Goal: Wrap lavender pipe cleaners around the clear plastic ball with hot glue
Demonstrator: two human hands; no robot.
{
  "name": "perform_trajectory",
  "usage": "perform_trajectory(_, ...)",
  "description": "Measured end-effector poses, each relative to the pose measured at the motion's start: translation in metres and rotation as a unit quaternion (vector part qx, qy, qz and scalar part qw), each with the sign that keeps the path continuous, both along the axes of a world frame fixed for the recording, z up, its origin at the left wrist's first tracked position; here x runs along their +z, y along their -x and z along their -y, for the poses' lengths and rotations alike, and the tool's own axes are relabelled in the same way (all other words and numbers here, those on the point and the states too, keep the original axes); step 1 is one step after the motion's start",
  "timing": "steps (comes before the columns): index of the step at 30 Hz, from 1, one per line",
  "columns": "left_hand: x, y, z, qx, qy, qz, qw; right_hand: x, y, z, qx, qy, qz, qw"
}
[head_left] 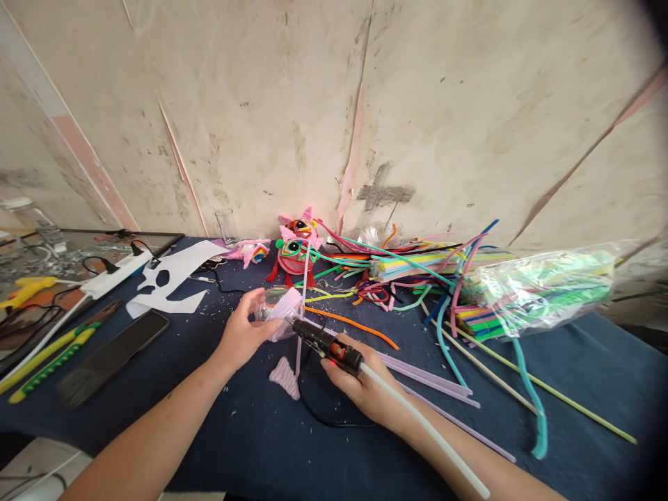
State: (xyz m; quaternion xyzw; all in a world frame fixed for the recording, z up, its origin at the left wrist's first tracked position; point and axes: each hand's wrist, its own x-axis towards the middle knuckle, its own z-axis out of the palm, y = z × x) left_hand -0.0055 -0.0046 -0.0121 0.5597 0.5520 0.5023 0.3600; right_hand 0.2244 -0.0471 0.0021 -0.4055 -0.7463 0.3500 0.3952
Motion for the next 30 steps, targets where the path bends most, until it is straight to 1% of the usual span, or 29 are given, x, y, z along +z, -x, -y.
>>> perform_trajectory(5,0.000,0.000,0.000,0.002,0.003,-0.005,1.000,-0.001,0.000,0.000,-0.009,-0.007,0.004,1.000)
perform_trajectory(9,-0.003,0.002,-0.001,0.003,-0.005,-0.005,1.000,-0.006,0.000,-0.002,-0.043,-0.021,-0.003,0.999)
perform_trajectory(12,-0.005,0.003,-0.003,0.003,-0.009,-0.006,1.000,-0.006,-0.002,-0.003,-0.073,-0.015,-0.025,0.997)
perform_trajectory(15,-0.005,0.005,-0.006,0.003,0.006,0.030,1.000,-0.002,-0.009,-0.004,-0.113,0.004,-0.057,0.992)
perform_trajectory(18,0.001,0.007,-0.007,0.020,0.039,0.109,0.993,0.002,-0.026,-0.011,-0.166,0.010,-0.060,0.984)
perform_trajectory(20,0.008,0.008,-0.007,0.026,0.059,0.162,0.985,-0.001,-0.041,-0.018,-0.202,-0.020,-0.007,0.979)
perform_trajectory(21,0.011,0.008,-0.007,0.029,0.061,0.183,0.981,-0.005,-0.049,-0.023,-0.223,-0.050,0.040,0.973)
perform_trajectory(23,0.015,0.009,-0.007,0.036,0.057,0.218,0.974,-0.014,-0.066,-0.030,-0.229,-0.092,0.169,0.954)
perform_trajectory(25,0.017,0.009,-0.007,0.045,0.050,0.242,0.968,-0.024,-0.081,-0.035,-0.222,-0.089,0.277,0.931)
perform_trajectory(26,0.016,0.009,-0.007,0.049,0.046,0.252,0.965,-0.027,-0.088,-0.035,-0.206,-0.078,0.317,0.922)
perform_trajectory(28,0.015,0.009,-0.008,0.059,0.031,0.271,0.960,-0.027,-0.099,-0.035,-0.172,-0.059,0.364,0.913)
perform_trajectory(30,0.015,0.008,-0.008,0.070,0.013,0.288,0.955,-0.018,-0.104,-0.034,-0.167,-0.081,0.359,0.914)
